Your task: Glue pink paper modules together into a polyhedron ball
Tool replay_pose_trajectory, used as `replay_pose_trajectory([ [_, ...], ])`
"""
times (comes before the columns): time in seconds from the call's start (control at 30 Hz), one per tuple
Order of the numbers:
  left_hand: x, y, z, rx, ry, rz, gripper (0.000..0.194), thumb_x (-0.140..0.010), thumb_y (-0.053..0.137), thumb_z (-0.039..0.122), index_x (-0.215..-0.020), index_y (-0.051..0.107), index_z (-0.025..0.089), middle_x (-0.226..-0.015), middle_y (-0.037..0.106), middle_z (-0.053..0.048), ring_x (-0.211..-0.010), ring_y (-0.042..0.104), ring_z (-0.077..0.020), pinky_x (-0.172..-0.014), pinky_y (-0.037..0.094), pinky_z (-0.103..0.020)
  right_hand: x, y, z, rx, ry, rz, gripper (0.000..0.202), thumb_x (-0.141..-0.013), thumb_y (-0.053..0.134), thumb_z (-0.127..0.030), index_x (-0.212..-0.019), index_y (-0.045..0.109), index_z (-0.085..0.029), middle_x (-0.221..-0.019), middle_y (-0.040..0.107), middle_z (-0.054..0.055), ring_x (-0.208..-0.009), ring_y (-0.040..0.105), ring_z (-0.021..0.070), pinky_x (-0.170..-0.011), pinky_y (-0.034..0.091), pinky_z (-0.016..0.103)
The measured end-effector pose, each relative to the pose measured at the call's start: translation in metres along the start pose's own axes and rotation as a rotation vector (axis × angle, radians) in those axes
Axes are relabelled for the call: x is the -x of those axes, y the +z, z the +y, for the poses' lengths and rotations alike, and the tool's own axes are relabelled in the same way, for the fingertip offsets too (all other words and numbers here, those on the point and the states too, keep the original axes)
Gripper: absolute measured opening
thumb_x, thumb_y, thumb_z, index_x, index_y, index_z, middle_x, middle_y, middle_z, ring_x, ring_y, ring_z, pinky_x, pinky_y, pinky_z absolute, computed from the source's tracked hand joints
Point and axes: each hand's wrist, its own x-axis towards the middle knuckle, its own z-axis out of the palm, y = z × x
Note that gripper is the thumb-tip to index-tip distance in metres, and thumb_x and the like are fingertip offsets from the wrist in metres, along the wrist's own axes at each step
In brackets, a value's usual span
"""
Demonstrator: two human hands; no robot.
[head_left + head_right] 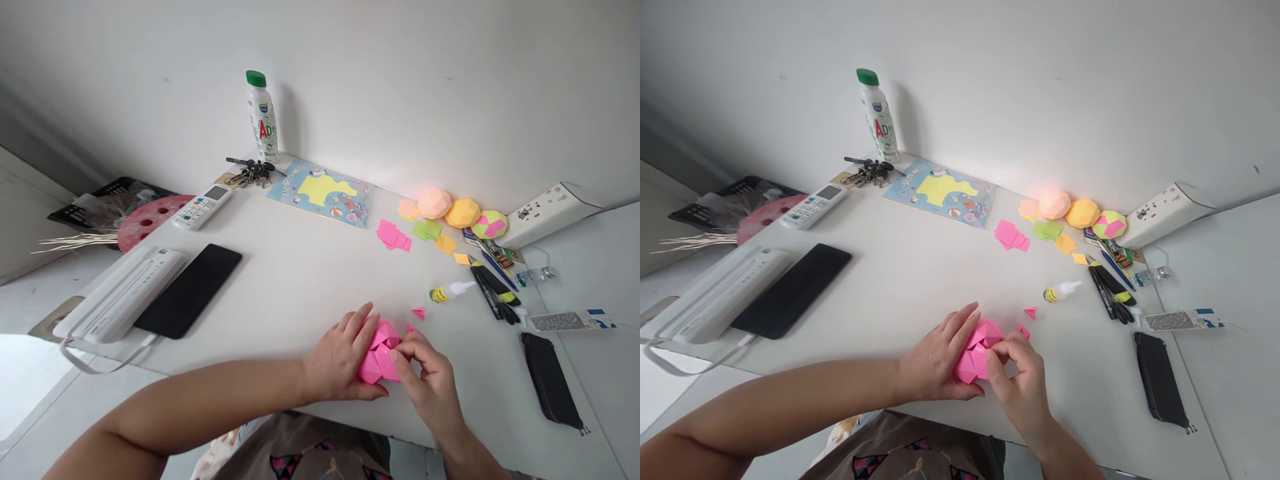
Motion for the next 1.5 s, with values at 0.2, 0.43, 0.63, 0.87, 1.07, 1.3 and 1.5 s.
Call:
replay_pose_trajectory([
  [0.2, -0.0011, -0.0009, 0.0002, -0.019, 0.015, 0.0, 0.117, -0.073, 0.059, 0.073, -0.149, -0.002, 0.009, -0.142, 0.036, -0.035, -0.12, 0.051, -0.0455, -0.088, 0.05, -0.057, 0.0006, -0.0003, 0.0013, -0.002, 0.001, -0.021, 0.023, -0.088, 0.058, -0.026, -0.065, 0.056, -0.021, -0.065, 0.053, 0.0, -0.062, 0.052, 0.0157, -0.061, 0.046, 0.028],
  [0.43, -0.0004, -0.0001, 0.0017, -0.038, 0.008, 0.003, 0.112, -0.076, 0.055, 0.074, -0.149, 0.001, 0.009, -0.142, 0.036, -0.036, -0.117, 0.052, -0.0444, -0.085, 0.051, -0.056, 0.0014, -0.0005, 0.0007, 0.013, -0.006, -0.012, 0.024, -0.087, 0.057, -0.025, -0.064, 0.055, -0.021, -0.066, 0.054, 0.001, -0.065, 0.052, 0.0169, -0.061, 0.046, 0.029],
  [0.63, 0.0009, 0.0022, 0.0025, -0.047, 0.01, 0.001, 0.107, -0.077, 0.05, 0.076, -0.148, 0.009, 0.007, -0.142, 0.036, -0.035, -0.117, 0.052, -0.0436, -0.085, 0.051, -0.056, 0.0017, 0.0004, 0.001, 0.001, -0.029, -0.017, 0.025, -0.087, 0.056, -0.023, -0.063, 0.051, -0.021, -0.063, 0.05, 0.0, -0.064, 0.048, 0.016, -0.06, 0.044, 0.028],
  [0.87, -0.0008, 0.0008, 0.0043, -0.073, 0.018, 0.012, 0.103, -0.077, 0.05, 0.076, -0.145, 0.014, 0.006, -0.138, 0.04, -0.036, -0.113, 0.054, -0.0439, -0.081, 0.052, -0.055, 0.0002, 0.0021, -0.0004, 0.005, -0.103, -0.016, 0.022, -0.088, 0.056, -0.02, -0.067, 0.054, -0.022, -0.063, 0.056, 0.0, -0.069, 0.048, 0.018, -0.063, 0.044, 0.03],
  [1.07, 0.0003, 0.0001, 0.0039, -0.055, 0.006, 0.003, 0.102, -0.077, 0.049, 0.077, -0.145, 0.017, 0.006, -0.14, 0.039, -0.035, -0.115, 0.053, -0.0429, -0.084, 0.052, -0.055, 0.0011, 0.0013, 0.0041, 0.039, -0.153, -0.031, 0.019, -0.09, 0.056, -0.016, -0.072, 0.059, -0.023, -0.064, 0.06, 0.0, -0.07, 0.049, 0.0183, -0.073, 0.045, 0.036],
  [1.3, 0.0001, 0.0023, 0.0046, -0.079, 0.015, 0.026, 0.101, -0.077, 0.052, 0.075, -0.143, 0.019, 0.005, -0.138, 0.041, -0.035, -0.114, 0.054, -0.043, -0.083, 0.053, -0.054, 0.0007, 0.0019, 0.0009, 0.04, -0.192, -0.059, 0.018, -0.089, 0.057, -0.014, -0.074, 0.06, -0.023, -0.064, 0.06, 0.001, -0.07, 0.051, 0.0187, -0.068, 0.047, 0.034],
  [1.5, 0.0006, 0.0023, 0.0054, -0.082, 0.014, 0.014, 0.1, -0.078, 0.049, 0.076, -0.143, 0.019, 0.006, -0.138, 0.041, -0.035, -0.113, 0.054, -0.0425, -0.081, 0.052, -0.054, -0.0009, 0.0031, -0.0005, 0.02, -0.157, -0.051, 0.021, -0.089, 0.057, -0.016, -0.07, 0.058, -0.022, -0.061, 0.057, 0.0, -0.068, 0.05, 0.018, -0.067, 0.047, 0.033],
])
